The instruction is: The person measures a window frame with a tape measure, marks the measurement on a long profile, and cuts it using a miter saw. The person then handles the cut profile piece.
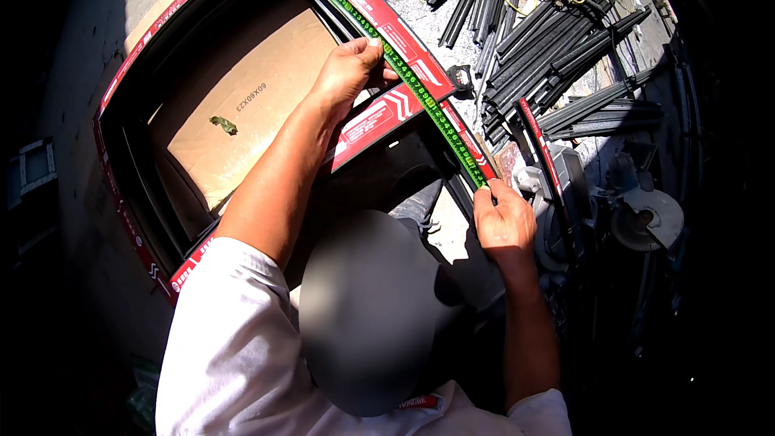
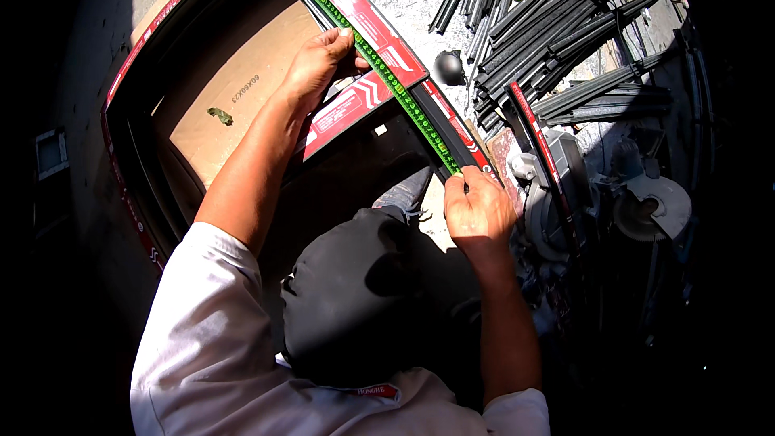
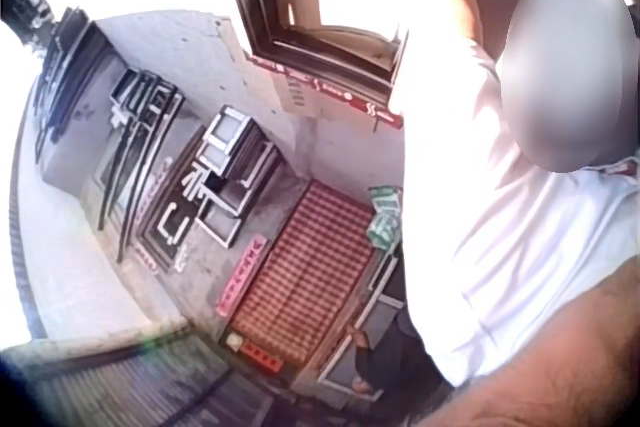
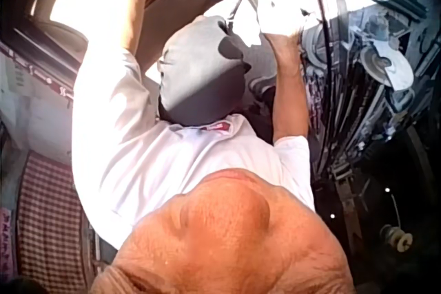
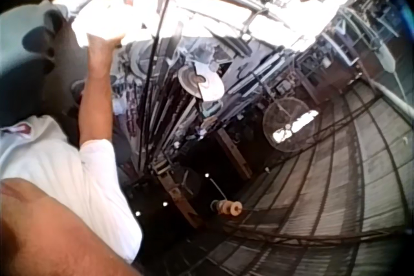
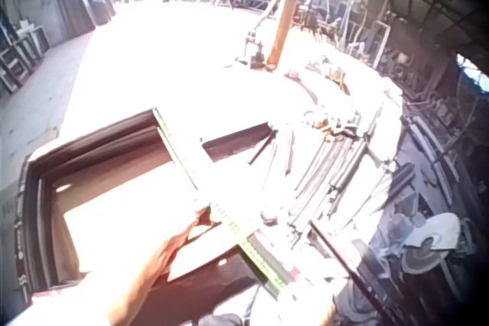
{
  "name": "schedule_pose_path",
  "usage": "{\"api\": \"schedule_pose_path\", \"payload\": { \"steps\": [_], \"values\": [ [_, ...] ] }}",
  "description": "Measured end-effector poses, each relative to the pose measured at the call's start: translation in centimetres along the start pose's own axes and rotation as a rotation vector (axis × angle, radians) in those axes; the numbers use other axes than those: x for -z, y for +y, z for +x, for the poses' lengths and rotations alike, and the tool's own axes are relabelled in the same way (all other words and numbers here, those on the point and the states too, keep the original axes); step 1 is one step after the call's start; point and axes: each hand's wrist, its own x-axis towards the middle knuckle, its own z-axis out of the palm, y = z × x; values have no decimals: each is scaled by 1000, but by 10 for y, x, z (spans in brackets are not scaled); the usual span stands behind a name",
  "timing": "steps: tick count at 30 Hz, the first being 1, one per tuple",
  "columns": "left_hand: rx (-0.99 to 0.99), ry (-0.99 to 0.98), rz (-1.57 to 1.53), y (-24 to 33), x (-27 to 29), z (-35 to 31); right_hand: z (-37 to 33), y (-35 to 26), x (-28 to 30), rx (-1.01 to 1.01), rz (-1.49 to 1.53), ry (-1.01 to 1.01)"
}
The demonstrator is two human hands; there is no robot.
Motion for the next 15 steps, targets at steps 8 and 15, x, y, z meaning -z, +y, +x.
{"api": "schedule_pose_path", "payload": {
  "steps": [8,15],
  "values": [
    [13,21,9,1,-1,0,0,-1,-2,48,7,58],
    [9,12,9,-1,0,1,0,-1,-4,78,-1,92]
  ]
}}
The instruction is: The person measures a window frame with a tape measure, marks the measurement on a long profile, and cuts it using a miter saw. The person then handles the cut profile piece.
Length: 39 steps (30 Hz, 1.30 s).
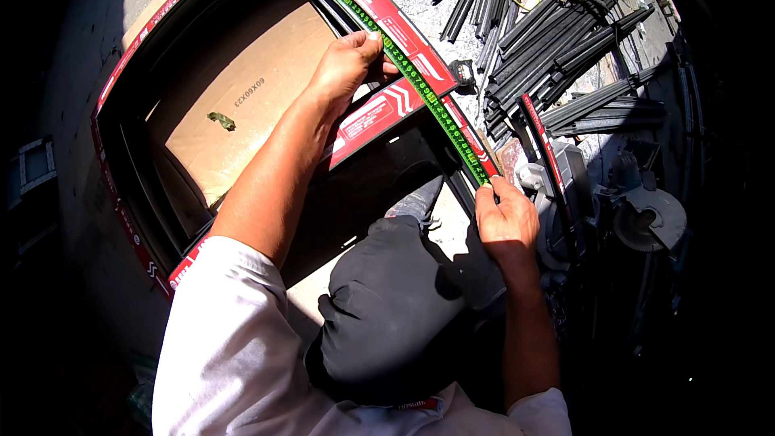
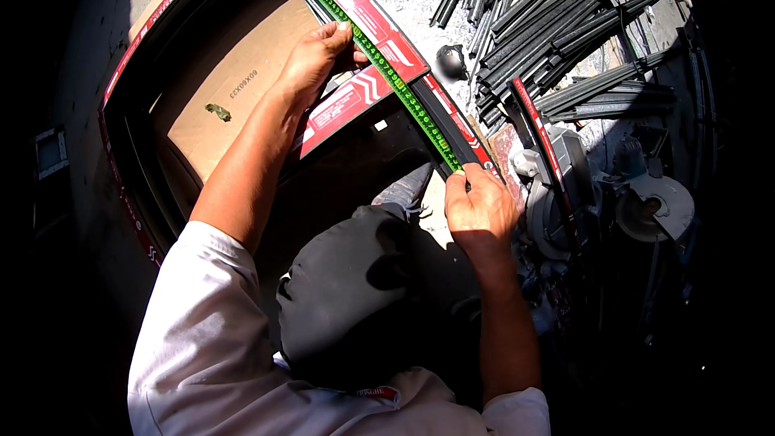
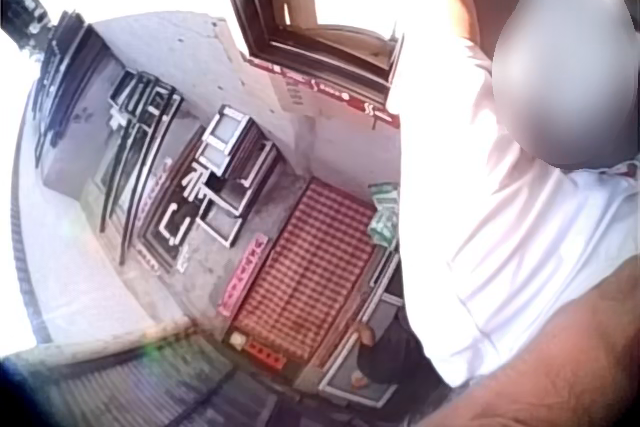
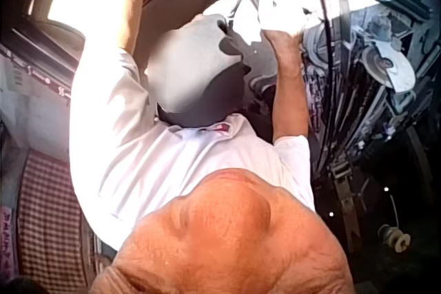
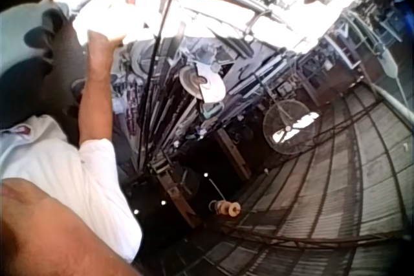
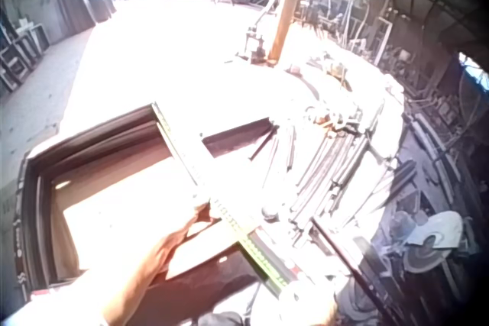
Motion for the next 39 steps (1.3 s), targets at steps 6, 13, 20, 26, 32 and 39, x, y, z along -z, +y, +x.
{"api": "schedule_pose_path", "payload": {
  "steps": [6,13,20,26,32,39],
  "values": [
    [5,10,5,1,0,-1,0,-3,2,-13,16,-14],
    [-1,5,1,1,-2,-1,0,0,1,-7,13,-13],
    [2,5,-16,0,-1,0,0,-2,1,-24,16,-19],
    [-6,-1,-9,0,-1,-1,0,-3,2,-35,32,-35],
    [-9,-9,-9,1,-2,-1,0,-4,3,-7,23,-24],
    [2,4,7,1,-1,-2,0,-2,1,-1,27,-2]
  ]
}}
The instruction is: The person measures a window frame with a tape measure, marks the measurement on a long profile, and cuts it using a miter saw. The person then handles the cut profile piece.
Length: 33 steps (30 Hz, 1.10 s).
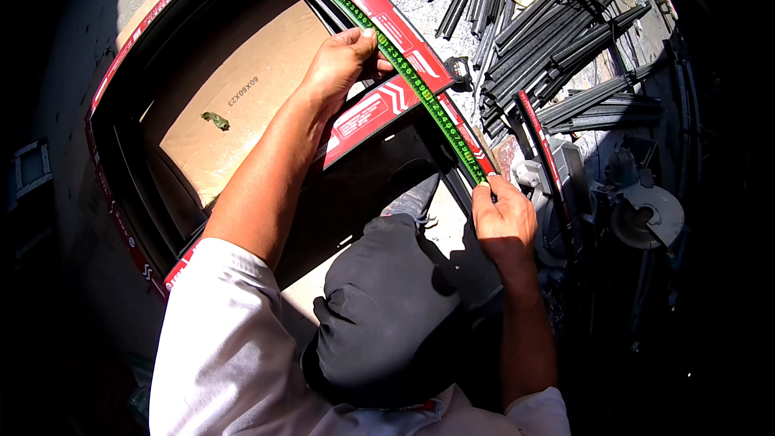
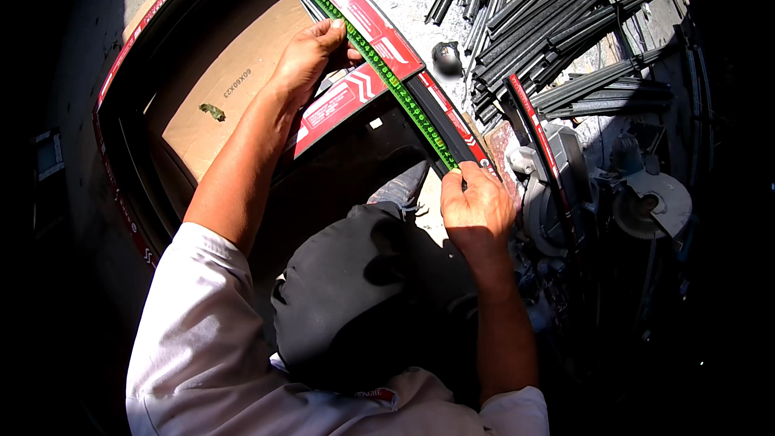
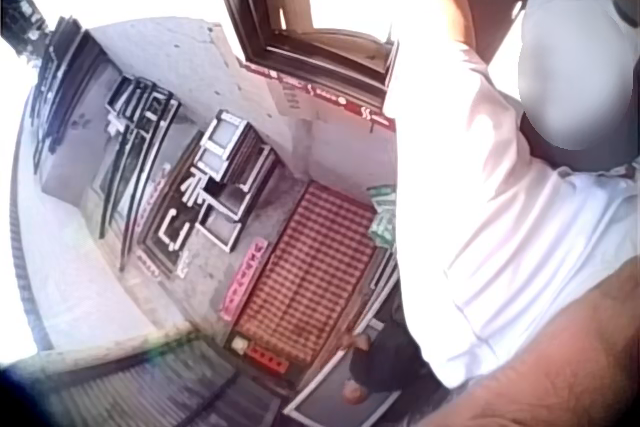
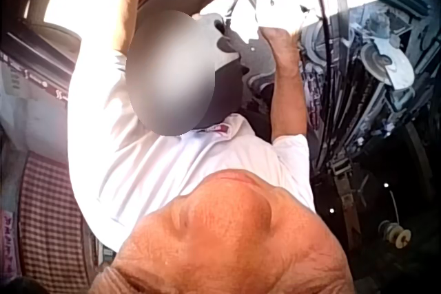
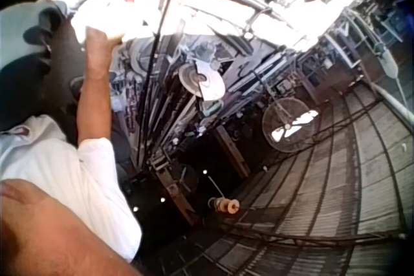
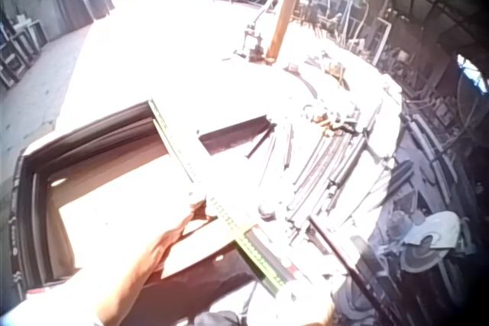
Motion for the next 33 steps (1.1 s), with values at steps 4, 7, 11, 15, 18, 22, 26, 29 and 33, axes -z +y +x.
{"api": "schedule_pose_path", "payload": {
  "steps": [4,7,11,15,18,22,26,29,33],
  "values": [
    [7,2,-8,0,1,0,0,0,0,1,3,-7],
    [1,14,-2,-1,0,2,0,2,0,5,8,-3],
    [-20,-1,-18,-2,1,2,0,1,1,-1,3,-19],
    [-4,-4,-14,0,0,0,0,4,0,9,-8,-19],
    [0,-4,-10,-1,0,1,0,3,-1,12,-15,-4],
    [3,-4,-28,-1,-1,1,1,3,2,23,-15,-15],
    [-11,-10,-37,-1,2,2,0,3,1,4,-8,-21],
    [-2,5,-29,1,0,1,0,5,0,0,-20,-13],
    [3,9,-16,1,-2,0,1,2,1,3,-40,-9]
  ]
}}
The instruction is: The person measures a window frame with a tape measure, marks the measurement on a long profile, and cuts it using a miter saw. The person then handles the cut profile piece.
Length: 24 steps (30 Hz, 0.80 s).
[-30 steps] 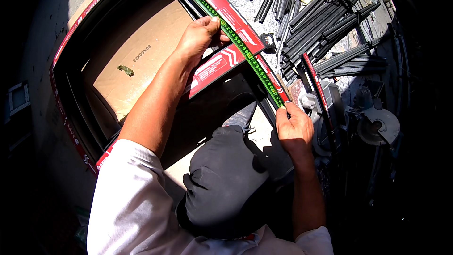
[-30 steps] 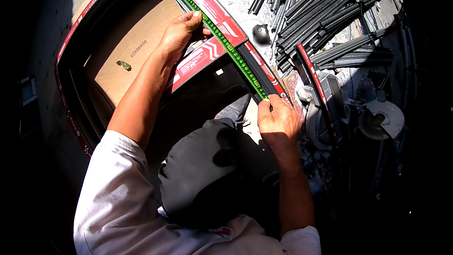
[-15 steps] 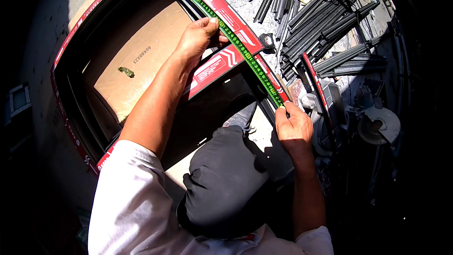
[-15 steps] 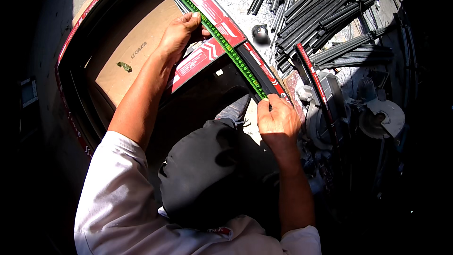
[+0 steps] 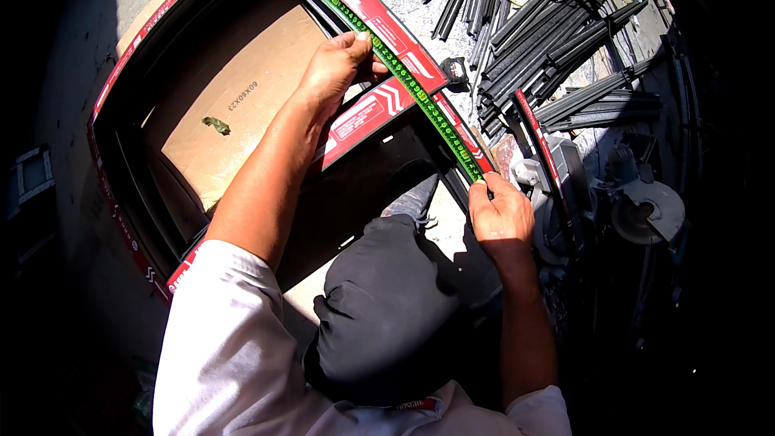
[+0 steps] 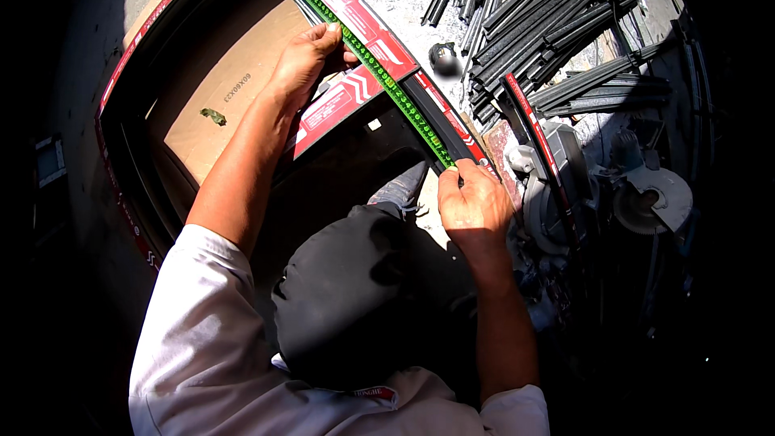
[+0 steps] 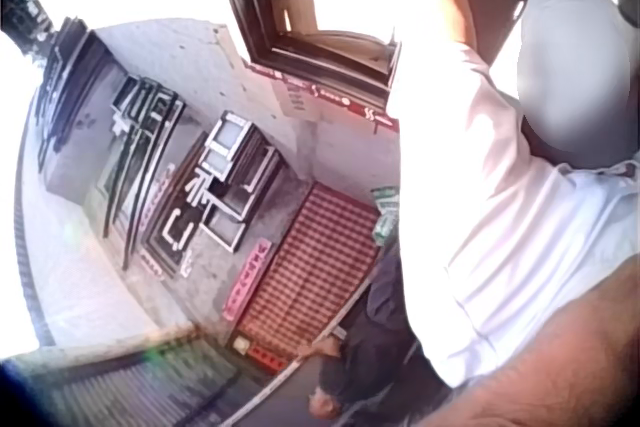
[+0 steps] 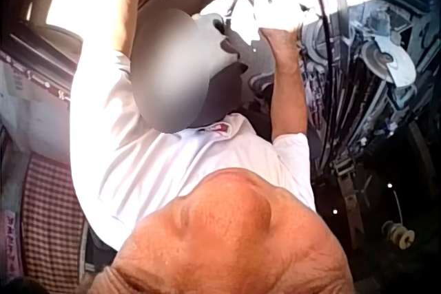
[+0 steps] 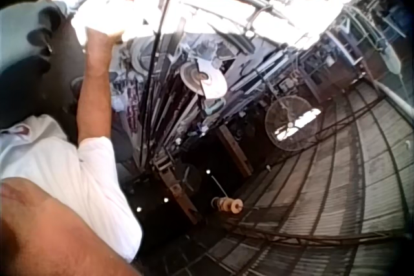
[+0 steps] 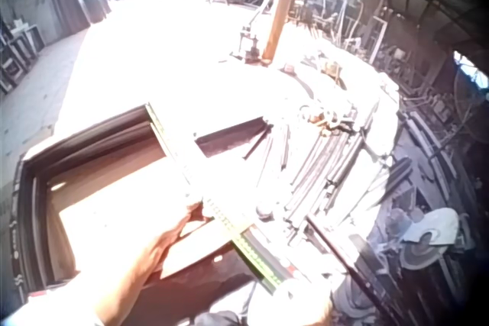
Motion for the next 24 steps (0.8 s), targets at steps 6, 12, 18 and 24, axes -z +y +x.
{"api": "schedule_pose_path", "payload": {
  "steps": [6,12,18,24],
  "values": [
    [-15,-26,-9,-2,5,1,-1,5,-4,27,21,22],
    [-3,-11,-19,-2,3,2,-1,1,-1,20,27,9],
    [-6,13,-13,-3,1,1,-1,3,2,-44,59,-52],
    [4,-18,-9,-4,4,4,-2,7,0,-26,40,-34]
  ]
}}
